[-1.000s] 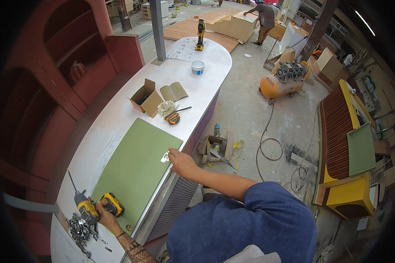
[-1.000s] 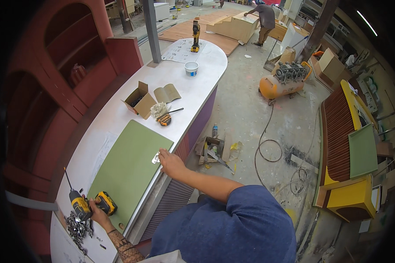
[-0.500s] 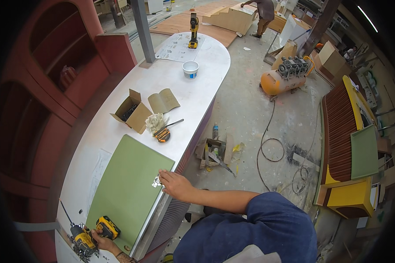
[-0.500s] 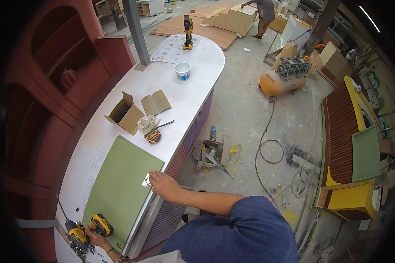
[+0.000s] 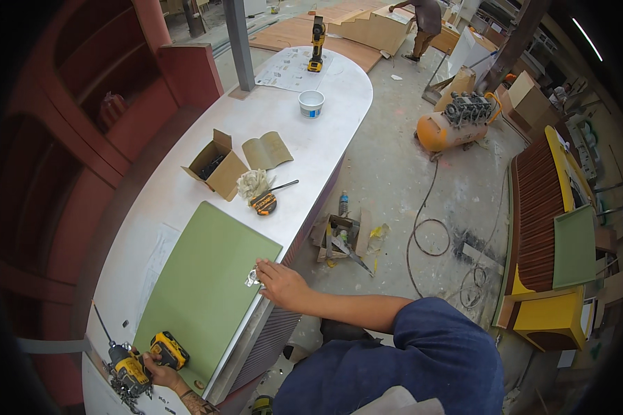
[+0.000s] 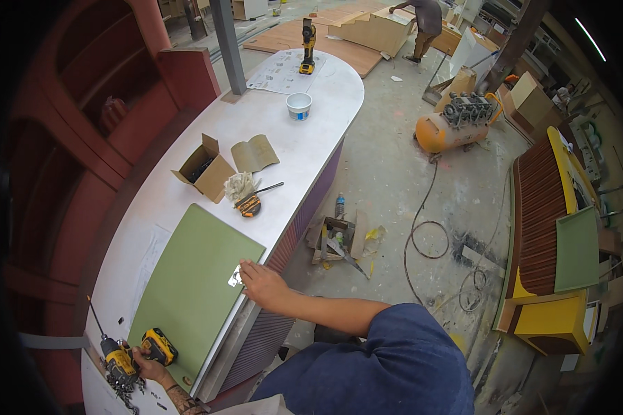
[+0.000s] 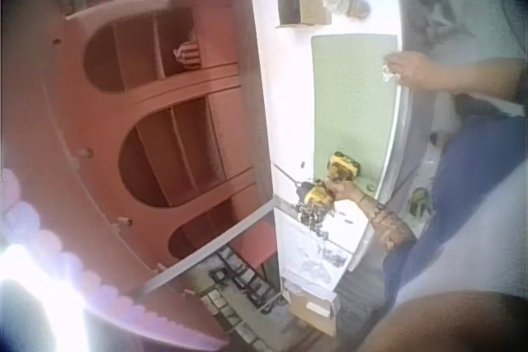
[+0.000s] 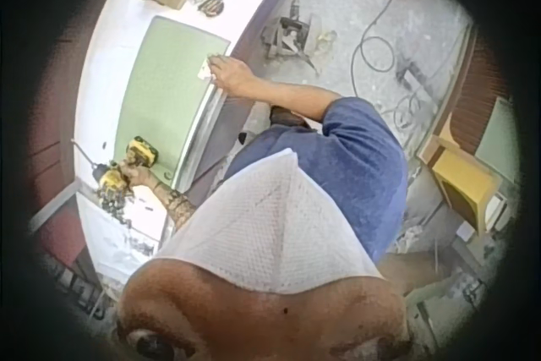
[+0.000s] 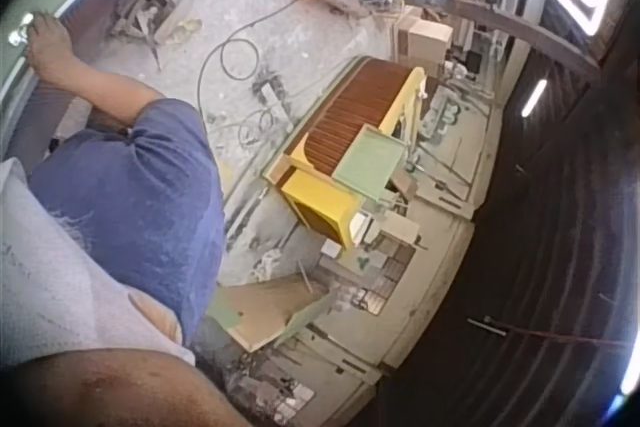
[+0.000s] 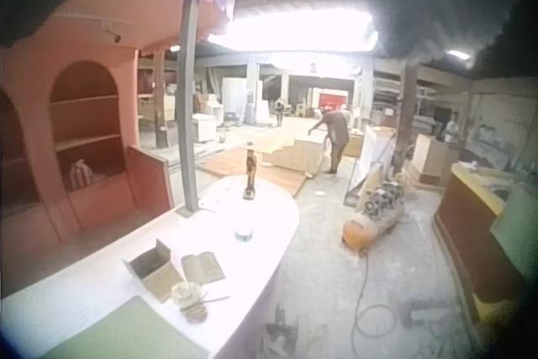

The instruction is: The person attaches metal hinges to a green cabinet door using a power drill. They place the hinges into pre-drilled holes, secure them with screws using the drill, and then pick up another cabinet door from the floor to repeat the process.

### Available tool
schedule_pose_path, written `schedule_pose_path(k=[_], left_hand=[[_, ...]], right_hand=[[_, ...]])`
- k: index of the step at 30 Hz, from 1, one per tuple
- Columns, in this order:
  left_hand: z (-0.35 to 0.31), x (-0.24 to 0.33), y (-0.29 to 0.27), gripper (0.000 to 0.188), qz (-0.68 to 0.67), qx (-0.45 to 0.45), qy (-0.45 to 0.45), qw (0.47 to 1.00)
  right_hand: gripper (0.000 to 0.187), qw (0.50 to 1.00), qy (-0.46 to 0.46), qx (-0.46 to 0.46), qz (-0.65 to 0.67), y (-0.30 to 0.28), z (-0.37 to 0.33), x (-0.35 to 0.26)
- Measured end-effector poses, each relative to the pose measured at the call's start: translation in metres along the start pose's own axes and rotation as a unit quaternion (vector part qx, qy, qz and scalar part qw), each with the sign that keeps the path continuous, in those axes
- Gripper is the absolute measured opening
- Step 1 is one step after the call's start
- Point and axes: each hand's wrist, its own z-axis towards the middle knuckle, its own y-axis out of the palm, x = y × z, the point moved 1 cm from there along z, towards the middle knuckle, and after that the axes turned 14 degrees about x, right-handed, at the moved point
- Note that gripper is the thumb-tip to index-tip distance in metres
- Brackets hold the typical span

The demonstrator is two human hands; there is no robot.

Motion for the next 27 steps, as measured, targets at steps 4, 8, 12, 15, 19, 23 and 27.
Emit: schedule_pose_path(k=[4, 8, 12, 15, 19, 23, 27], left_hand=[[-0.006, 0.019, 0.013, 0.047, -0.057, -0.014, 0.008, 0.998], [-0.01, 0.022, 0.02, 0.046, -0.111, -0.049, -0.005, 0.993], [-0.005, 0.012, 0.012, 0.038, -0.063, -0.087, -0.04, 0.993], [-0.01, 0.033, 0.01, 0.034, -0.107, -0.133, -0.078, 0.982], [-0.005, 0.015, -0.032, 0.042, -0.052, -0.202, -0.008, 0.978], [-0.025, 0.025, -0.092, 0.047, -0.086, -0.154, 0.017, 0.984], [-0.027, -0.015, -0.165, 0.043, -0.039, -0.157, -0.038, 0.986]], right_hand=[[0.059, 0.999, 0.029, -0.012, -0.032, 0.004, -0.003, -0.009], [0.065, 0.995, 0.076, -0.026, -0.055, 0.012, -0.012, -0.013], [0.089, 0.981, 0.181, 0.067, -0.03, 0.01, -0.035, -0.06], [0.094, 0.979, 0.165, 0.088, -0.086, 0.018, -0.087, -0.094], [0.097, 0.975, 0.197, 0.052, -0.084, 0.024, -0.154, -0.124], [0.093, 0.947, 0.302, -0.021, -0.109, 0.025, -0.231, -0.098], [0.077, 0.853, 0.462, -0.205, -0.129, 0.03, -0.329, -0.027]])
